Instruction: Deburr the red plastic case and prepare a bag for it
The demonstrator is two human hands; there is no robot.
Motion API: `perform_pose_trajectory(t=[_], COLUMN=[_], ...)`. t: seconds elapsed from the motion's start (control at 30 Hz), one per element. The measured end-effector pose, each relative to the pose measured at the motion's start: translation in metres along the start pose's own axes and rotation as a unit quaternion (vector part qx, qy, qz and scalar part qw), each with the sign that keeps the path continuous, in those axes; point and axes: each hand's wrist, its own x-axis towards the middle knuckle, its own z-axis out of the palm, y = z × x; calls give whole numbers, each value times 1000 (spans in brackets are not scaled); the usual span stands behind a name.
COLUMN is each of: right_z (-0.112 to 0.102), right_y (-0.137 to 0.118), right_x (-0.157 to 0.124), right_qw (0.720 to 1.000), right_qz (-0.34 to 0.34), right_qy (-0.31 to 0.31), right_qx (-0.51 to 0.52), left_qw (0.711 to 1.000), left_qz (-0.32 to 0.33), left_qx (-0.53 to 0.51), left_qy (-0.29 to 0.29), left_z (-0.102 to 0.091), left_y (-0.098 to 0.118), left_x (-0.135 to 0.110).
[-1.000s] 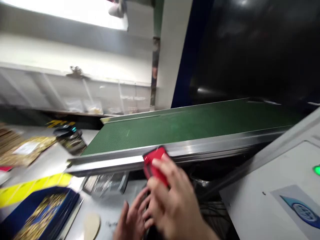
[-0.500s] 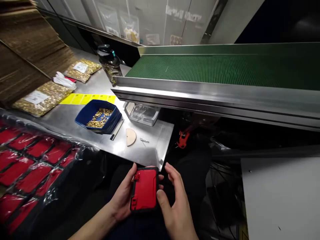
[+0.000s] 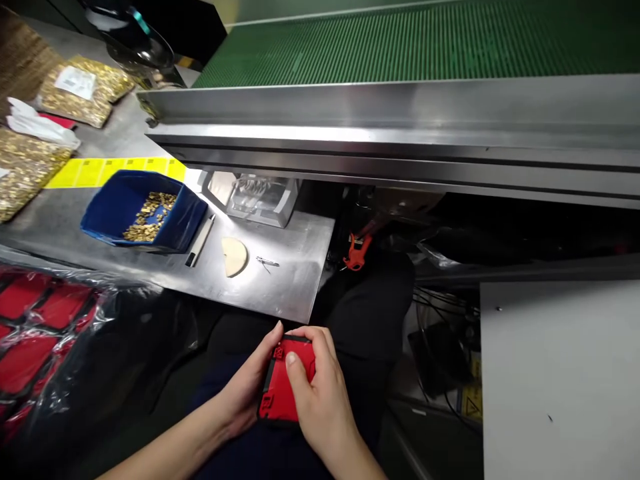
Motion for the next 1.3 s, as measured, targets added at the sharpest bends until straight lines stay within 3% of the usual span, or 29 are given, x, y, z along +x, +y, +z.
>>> perform_pose_trajectory(t=[0.3,0.4,0.5,0.57,0.67,0.73,0.8,0.87,0.97,1.07,1.13,1.23,1.3], right_z=[-15,-23,-31,-35,-35,-34,-35,-38,-42,-42,-39,-37,-36], right_y=[0,8,15,16,12,9,8,7,4,-4,-7,-8,-7], right_x=[3,2,-1,-4,-5,-2,1,3,2,-4,-7,-6,-1], right_qw=[997,998,999,999,993,992,992,987,972,964,973,999,998], right_qz=[18,12,31,46,70,85,94,97,108,103,71,-19,-51], right_qy=[-73,-60,-10,-25,-90,-88,-65,-63,-83,-122,-138,-41,22], right_qx=[-10,-8,-9,-2,28,39,60,111,189,212,168,19,-29], left_qw=[999,999,991,969,891,836,808,815,866,926,942,955,960], left_qz=[-38,-3,79,143,239,289,314,316,280,160,74,23,-2], left_qx=[15,22,86,193,385,466,497,485,415,300,224,161,137], left_qy=[-32,-40,-57,-58,-29,-27,-30,-8,-16,-161,-237,-249,-244], left_z=[-4,-4,-5,-6,-8,-9,-10,-11,-14,-16,-17,-17,-15], left_y=[8,11,15,17,16,13,12,13,20,27,28,25,22], left_x=[7,8,8,6,-1,-8,-14,-17,-16,-15,-14,-14,-13])
